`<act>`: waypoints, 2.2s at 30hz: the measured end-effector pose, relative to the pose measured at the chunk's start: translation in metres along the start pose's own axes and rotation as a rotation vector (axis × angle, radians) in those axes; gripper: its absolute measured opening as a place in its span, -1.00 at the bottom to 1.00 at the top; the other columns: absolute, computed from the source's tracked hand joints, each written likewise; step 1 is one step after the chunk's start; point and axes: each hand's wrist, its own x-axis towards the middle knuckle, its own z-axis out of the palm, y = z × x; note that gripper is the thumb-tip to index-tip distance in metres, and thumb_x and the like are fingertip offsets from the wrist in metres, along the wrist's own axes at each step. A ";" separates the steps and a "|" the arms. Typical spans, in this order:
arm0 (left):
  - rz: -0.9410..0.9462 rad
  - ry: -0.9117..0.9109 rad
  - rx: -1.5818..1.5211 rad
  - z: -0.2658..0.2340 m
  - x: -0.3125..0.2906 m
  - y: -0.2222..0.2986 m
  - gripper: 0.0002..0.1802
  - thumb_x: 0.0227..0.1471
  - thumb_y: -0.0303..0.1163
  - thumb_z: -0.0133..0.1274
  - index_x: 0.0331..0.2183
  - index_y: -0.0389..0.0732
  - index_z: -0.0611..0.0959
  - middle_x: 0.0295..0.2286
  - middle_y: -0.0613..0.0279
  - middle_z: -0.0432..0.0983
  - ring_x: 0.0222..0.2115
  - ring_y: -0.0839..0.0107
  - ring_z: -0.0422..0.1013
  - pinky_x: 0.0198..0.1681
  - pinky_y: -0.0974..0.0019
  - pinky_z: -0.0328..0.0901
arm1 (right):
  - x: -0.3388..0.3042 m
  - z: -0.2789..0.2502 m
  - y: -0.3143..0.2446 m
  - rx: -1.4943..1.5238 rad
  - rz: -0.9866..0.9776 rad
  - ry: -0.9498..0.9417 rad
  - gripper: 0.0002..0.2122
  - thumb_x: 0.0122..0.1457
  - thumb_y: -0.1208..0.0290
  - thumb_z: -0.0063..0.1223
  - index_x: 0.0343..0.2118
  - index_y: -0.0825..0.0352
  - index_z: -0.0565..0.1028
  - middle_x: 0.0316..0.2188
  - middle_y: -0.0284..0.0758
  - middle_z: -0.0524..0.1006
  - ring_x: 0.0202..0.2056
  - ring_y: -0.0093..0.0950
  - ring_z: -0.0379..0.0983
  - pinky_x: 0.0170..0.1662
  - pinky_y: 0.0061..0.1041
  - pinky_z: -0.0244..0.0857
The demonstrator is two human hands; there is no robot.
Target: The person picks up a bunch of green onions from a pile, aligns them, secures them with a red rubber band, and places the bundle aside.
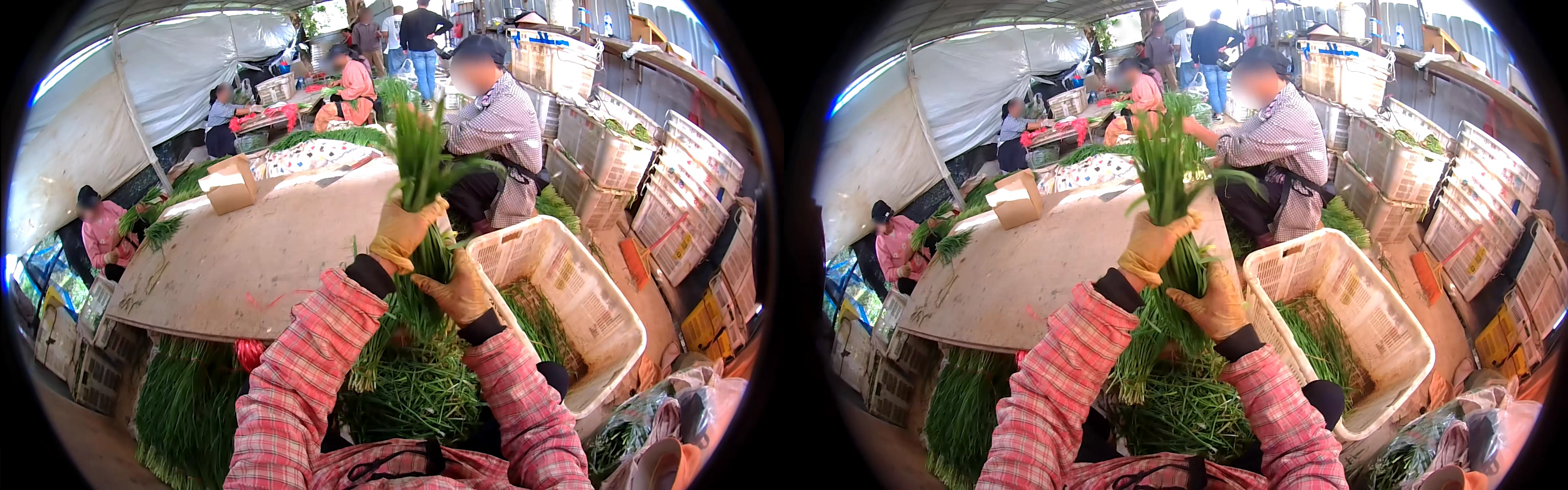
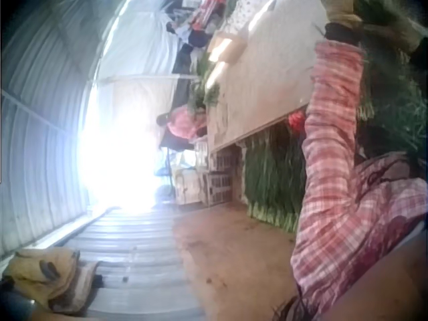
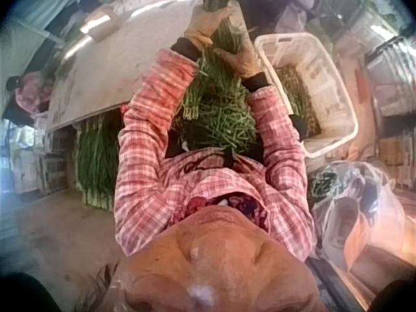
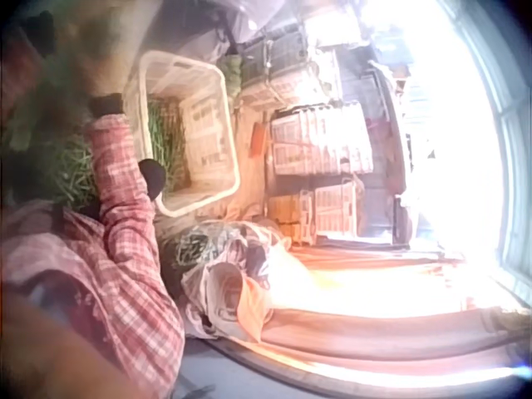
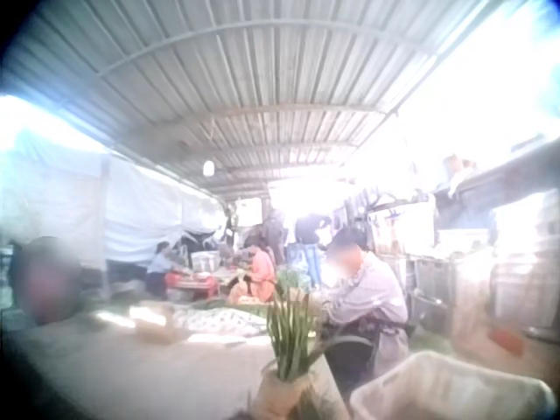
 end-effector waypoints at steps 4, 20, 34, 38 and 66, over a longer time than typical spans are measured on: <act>0.025 0.038 -0.100 -0.020 -0.001 0.007 -0.76 0.04 -0.38 0.05 -0.37 -0.42 0.61 -0.50 0.12 0.55 -0.46 0.42 0.47 -0.29 0.38 0.34 | -0.015 -0.009 0.010 -0.230 -0.156 -0.047 -0.50 -0.06 0.24 0.27 -0.11 0.42 0.36 -0.21 -0.12 0.46 -0.19 -0.28 0.43 -0.16 -0.41 0.31; -0.062 0.265 -0.458 -0.166 -0.029 0.045 -0.79 0.10 -0.22 -0.02 -0.47 -0.10 0.41 -0.63 0.42 0.23 -0.66 0.54 0.18 -0.55 0.42 0.23 | -0.167 0.007 0.060 -0.665 -0.195 -0.518 -0.90 -0.11 0.43 0.00 -0.56 0.29 0.33 -0.67 -0.25 0.39 -0.58 -0.23 0.37 -0.52 -0.28 0.20; 0.055 -0.162 -0.792 -0.218 -0.069 0.078 -0.70 0.21 -0.21 -0.24 -0.47 -0.19 0.40 -0.71 0.49 0.15 -0.68 0.64 0.10 -0.47 0.46 0.09 | -0.088 0.004 0.004 -0.516 0.014 -0.407 -0.55 -0.02 0.14 0.17 -0.19 0.42 0.41 -0.39 -0.06 0.49 -0.33 -0.14 0.45 -0.29 -0.24 0.32; 0.065 -0.319 -0.951 -0.194 -0.075 0.062 -0.69 0.21 -0.24 -0.26 -0.47 -0.21 0.41 -0.71 0.48 0.17 -0.71 0.64 0.12 -0.47 0.45 0.10 | -0.063 0.060 -0.017 -0.122 -0.181 -0.138 -0.67 0.10 0.19 0.04 -0.29 0.42 0.47 -0.43 0.00 0.48 -0.32 -0.08 0.42 -0.25 -0.26 0.31; 0.203 -0.158 -1.067 -0.288 -0.114 0.042 -0.76 0.14 -0.31 -0.19 -0.52 -0.18 0.42 -0.75 0.55 0.15 -0.74 0.70 0.12 -0.53 0.53 0.09 | -0.137 0.075 -0.003 1.001 0.665 -0.797 -0.48 0.17 0.01 -0.07 -0.03 0.42 0.37 -0.29 -0.36 0.51 -0.36 -0.65 0.42 -0.35 -0.67 0.30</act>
